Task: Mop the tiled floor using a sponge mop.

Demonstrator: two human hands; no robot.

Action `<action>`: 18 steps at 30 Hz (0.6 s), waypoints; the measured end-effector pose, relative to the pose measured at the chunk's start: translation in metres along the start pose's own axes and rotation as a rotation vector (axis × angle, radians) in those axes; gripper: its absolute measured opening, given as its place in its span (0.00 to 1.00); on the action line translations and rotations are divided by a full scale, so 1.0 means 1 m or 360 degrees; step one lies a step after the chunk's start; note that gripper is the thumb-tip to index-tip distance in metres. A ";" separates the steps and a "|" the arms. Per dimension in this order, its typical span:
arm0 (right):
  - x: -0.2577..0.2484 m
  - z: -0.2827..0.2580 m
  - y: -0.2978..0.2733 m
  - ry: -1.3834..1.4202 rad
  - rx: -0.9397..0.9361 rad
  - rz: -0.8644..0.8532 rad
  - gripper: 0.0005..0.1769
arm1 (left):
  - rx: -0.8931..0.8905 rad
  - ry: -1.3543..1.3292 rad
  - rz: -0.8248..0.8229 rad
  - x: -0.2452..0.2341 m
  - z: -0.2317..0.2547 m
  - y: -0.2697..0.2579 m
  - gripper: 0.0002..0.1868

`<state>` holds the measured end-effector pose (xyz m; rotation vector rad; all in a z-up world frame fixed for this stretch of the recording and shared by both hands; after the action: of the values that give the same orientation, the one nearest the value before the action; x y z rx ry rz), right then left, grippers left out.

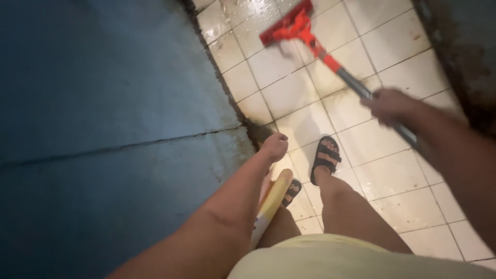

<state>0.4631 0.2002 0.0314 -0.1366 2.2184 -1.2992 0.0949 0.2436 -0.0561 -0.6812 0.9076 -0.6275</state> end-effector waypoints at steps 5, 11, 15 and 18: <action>-0.035 -0.010 -0.019 0.0274 -0.0134 0.0056 0.24 | -0.0100 0.0099 0.0028 0.000 -0.033 0.006 0.21; -0.025 0.118 -0.077 0.0076 0.0323 0.0031 0.26 | -0.0143 0.0024 0.0004 -0.014 0.000 -0.003 0.21; -0.032 0.130 -0.104 0.0251 0.0336 0.0032 0.24 | -0.0093 0.0002 0.0005 -0.018 0.049 -0.005 0.21; -0.050 0.088 -0.108 0.0194 0.0291 0.0049 0.23 | -0.0068 -0.0035 -0.0017 -0.017 0.074 0.001 0.22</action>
<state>0.5298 0.0937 0.1087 0.0465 2.1779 -1.5216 0.1509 0.2757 -0.0162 -0.7303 0.8997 -0.6102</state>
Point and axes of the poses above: each hand's wrist, its own y-axis towards the middle knuckle, its own x-axis out of the palm, z = x × y, the point moved 5 cm from there along y, towards the middle knuckle, and after that the axes turned 4 degrees about -x, right-handed, at the moved point
